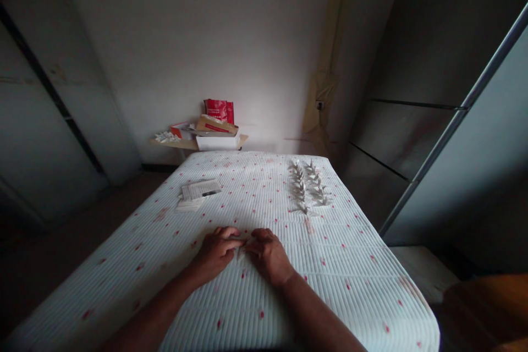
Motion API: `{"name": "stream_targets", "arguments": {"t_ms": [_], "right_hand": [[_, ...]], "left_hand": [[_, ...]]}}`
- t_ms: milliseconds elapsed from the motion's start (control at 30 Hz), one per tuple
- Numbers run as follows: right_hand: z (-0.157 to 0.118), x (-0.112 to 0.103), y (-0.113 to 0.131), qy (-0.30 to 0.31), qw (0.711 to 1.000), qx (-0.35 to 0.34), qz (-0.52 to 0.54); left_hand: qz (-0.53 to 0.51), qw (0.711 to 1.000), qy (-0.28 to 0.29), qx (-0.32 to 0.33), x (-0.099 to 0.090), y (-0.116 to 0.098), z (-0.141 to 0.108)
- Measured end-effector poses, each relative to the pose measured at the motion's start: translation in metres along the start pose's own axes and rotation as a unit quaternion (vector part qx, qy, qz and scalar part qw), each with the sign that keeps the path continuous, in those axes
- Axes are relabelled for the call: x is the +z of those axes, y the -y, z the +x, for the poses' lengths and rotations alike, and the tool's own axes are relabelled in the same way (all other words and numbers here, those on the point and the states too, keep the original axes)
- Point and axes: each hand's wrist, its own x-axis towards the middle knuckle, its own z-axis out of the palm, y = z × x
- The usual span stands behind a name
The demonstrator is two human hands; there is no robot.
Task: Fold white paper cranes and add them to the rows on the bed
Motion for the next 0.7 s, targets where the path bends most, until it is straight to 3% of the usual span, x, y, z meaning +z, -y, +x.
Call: {"name": "stream_targets", "arguments": {"t_ms": [233, 467, 600, 700], "right_hand": [[-0.004, -0.005, 0.010, 0.017, 0.999, -0.011, -0.030], [-0.007, -0.004, 0.012, 0.028, 0.997, -0.065, -0.008], [-0.006, -0.006, 0.011, -0.005, 1.000, -0.017, 0.024], [-0.005, -0.008, 0.011, 0.003, 1.000, -0.001, 0.021]], "left_hand": [[0.016, 1.000, -0.005, 0.003, 0.000, -0.004, 0.000], [0.011, 1.000, -0.014, 0.008, 0.006, 0.002, 0.000], [0.008, 1.000, -0.014, 0.006, 0.008, 0.004, 0.001], [0.007, 1.000, -0.007, 0.000, 0.006, 0.003, 0.002]]}}
